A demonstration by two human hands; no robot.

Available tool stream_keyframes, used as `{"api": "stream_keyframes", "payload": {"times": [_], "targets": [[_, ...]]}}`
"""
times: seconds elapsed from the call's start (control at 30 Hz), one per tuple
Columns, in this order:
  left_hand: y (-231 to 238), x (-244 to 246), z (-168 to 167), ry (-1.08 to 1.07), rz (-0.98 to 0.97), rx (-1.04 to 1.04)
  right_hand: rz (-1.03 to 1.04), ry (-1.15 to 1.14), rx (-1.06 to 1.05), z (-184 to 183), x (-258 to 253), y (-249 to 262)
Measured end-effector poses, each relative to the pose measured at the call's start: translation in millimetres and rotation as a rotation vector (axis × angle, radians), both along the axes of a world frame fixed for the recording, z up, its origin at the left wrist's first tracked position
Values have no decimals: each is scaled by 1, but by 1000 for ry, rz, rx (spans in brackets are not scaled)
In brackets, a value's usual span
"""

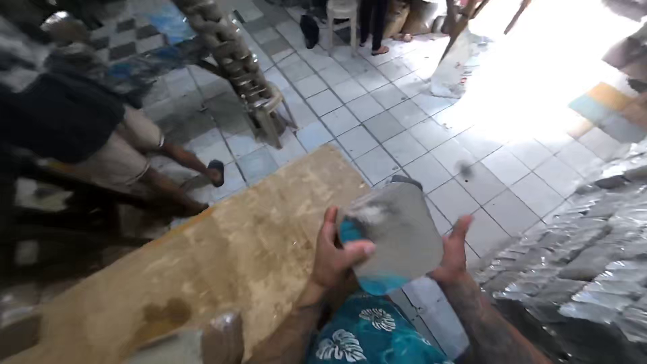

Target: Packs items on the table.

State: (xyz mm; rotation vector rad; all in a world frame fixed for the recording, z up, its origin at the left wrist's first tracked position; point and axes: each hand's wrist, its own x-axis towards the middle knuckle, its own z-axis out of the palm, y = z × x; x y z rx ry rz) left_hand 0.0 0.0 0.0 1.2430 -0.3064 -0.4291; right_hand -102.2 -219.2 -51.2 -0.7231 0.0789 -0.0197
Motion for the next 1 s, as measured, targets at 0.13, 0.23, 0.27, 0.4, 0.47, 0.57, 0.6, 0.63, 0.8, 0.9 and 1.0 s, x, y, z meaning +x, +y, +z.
{"api": "stream_keyframes", "payload": {"times": [0.13, 0.23, 0.27, 0.4, 0.47, 0.57, 0.6, 0.63, 0.8, 0.9, 1.0], "targets": [[74, 23, -31, 167, -92, 7, 400, 153, -210, 17, 62, 36], [103, 40, -59, 151, -121, 167, 273, 311, -447, 2, 90, 86], [115, 49, -67, 149, -192, 205, 201, 279, -555, -16, 93, 95], [144, 70, -93, 130, -157, 163, -102, -295, -1043, -90, 99, 109], [134, 62, -108, 189, 103, 214, -217, -498, -1154, -133, 103, 114], [115, 54, -132, 238, 237, 349, -168, -542, -1200, -167, 100, 109], [113, 56, -131, 249, 257, 375, -146, -556, -1197, -168, 104, 108], [113, 58, -131, 277, 266, 399, -136, -554, -1187, -169, 106, 107], [106, 63, -153, 443, 301, 286, -86, -557, -1209, -166, 108, 104], [98, 57, -141, 596, 323, 212, -162, -541, -1250, -159, 102, 101], [107, 39, -85, 664, 289, 216, -55, -221, -877, -118, 88, 109]]}}
